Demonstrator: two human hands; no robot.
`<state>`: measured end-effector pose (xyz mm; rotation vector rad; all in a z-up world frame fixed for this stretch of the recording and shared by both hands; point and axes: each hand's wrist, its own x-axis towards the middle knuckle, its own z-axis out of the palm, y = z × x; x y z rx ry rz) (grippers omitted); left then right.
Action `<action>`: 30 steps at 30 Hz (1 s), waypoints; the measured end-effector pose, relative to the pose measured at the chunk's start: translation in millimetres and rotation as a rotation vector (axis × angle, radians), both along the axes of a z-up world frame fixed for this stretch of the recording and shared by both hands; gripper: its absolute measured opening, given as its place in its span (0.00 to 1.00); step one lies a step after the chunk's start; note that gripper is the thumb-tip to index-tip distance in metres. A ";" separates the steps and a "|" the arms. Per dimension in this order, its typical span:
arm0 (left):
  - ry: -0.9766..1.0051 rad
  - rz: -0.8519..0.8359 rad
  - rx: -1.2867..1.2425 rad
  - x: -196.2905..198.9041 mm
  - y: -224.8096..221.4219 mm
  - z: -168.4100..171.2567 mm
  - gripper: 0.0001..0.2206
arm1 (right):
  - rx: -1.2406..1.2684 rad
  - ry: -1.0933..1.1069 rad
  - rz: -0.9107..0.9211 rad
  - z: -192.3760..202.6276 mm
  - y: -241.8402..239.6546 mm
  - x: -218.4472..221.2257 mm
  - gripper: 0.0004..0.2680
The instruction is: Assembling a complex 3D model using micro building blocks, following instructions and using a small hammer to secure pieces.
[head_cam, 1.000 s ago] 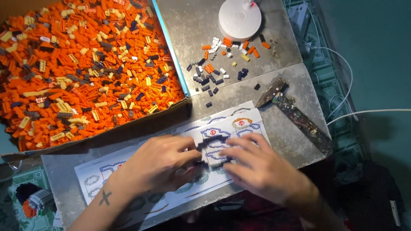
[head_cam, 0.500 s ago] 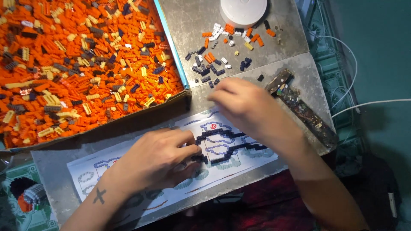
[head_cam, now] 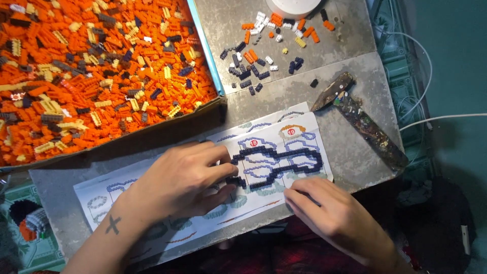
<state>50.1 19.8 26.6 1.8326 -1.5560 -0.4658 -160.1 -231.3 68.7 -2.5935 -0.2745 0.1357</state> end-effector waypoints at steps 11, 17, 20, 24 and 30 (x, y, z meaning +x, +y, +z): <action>-0.119 0.012 0.024 -10.5 -3.0 -11.4 0.11 | 0.167 -0.154 -0.037 -4.4 20.1 24.6 0.08; -0.107 0.025 0.008 -10.0 -2.1 -9.7 0.09 | 0.234 -0.218 -0.079 -20.3 46.1 43.2 0.07; -0.099 0.023 -0.007 -9.2 -1.0 -11.0 0.09 | 0.216 -0.214 -0.110 -22.9 54.6 43.8 0.07; -0.113 0.040 -0.046 -11.2 0.2 -18.3 0.10 | 0.180 -0.234 -0.132 -27.3 58.1 42.3 0.08; -0.105 0.047 -0.044 -11.6 0.2 -18.9 0.09 | 0.128 -0.232 -0.069 -23.1 57.2 45.4 0.08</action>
